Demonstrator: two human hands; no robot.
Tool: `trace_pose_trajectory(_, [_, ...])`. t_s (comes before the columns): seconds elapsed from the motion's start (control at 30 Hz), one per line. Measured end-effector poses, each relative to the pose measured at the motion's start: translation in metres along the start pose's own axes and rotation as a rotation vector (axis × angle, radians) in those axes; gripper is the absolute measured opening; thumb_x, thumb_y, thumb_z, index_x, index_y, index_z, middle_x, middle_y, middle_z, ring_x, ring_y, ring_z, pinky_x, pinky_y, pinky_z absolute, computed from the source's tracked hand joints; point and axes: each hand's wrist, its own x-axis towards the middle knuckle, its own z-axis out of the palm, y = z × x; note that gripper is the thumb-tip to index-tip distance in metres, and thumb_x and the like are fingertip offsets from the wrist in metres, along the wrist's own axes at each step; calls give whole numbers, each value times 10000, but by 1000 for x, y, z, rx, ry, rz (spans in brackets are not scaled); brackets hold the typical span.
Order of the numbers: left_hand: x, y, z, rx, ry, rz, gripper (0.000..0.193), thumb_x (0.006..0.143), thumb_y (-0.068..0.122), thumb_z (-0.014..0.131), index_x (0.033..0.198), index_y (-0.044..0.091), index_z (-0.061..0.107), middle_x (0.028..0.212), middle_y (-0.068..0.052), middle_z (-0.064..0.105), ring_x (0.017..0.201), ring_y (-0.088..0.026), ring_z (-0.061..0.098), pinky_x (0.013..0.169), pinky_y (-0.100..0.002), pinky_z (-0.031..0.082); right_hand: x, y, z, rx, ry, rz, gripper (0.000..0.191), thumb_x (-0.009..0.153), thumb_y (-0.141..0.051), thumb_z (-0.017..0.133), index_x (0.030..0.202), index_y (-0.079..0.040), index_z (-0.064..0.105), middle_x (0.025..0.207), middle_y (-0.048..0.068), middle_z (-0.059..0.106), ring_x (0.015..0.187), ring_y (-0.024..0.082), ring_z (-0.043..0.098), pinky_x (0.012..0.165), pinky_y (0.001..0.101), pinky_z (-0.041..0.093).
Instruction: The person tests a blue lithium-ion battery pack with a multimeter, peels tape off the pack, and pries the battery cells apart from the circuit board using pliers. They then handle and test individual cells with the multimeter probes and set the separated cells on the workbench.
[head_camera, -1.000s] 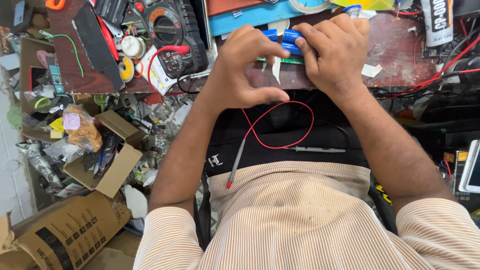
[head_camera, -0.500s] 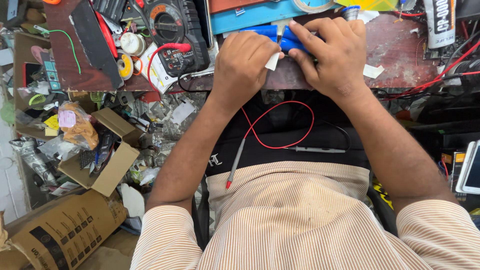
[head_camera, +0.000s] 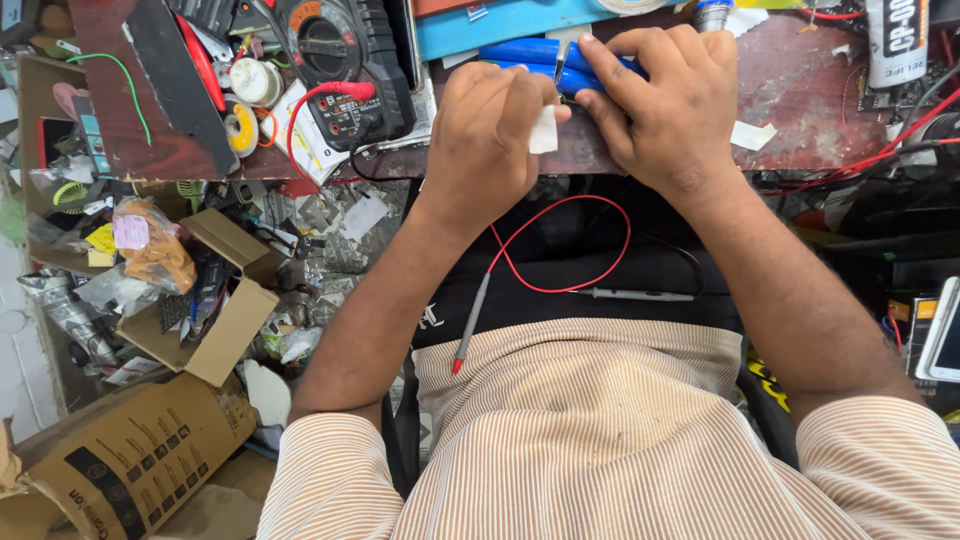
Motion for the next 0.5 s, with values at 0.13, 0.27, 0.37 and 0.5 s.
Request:
trace_pose_trajectory(0.13, [12,13,-18,-12,64,-89,186,963,121,797,1022,75,627,925,-61,657,928,-303,643,914,-429,446,1,1,-1,-1,-1,-4,319,1045,-264,725,1323,-109,700,1135,-12,646,949,190,537,892,384,360])
trace_pose_trajectory(0.27, [17,22,-41,-27,93,-26,197,821,142,813,931,39,686,935,-144,667,888,-333,628,804,-413,495,0,0,-1,-7,2,-10,325,1028,-259,732,1313,-104,703,1124,0,650,965,199,538,880,387,359])
trace_pose_trajectory(0.37, [9,24,-45,-280,-145,-269,76,893,88,760,964,62,767,987,-70,749,881,-235,697,719,-318,566,0,-2,-1,-10,7,-9,326,1040,-251,731,1326,-101,696,1138,3,649,958,198,550,916,392,363])
trace_pose_trajectory(0.5, [-12,20,-37,-321,-397,-671,114,805,107,761,906,92,811,810,-58,774,653,-168,741,625,-322,578,-2,-5,-1,-45,26,-13,340,1017,-229,712,1323,-83,694,1159,11,657,966,196,568,947,401,358])
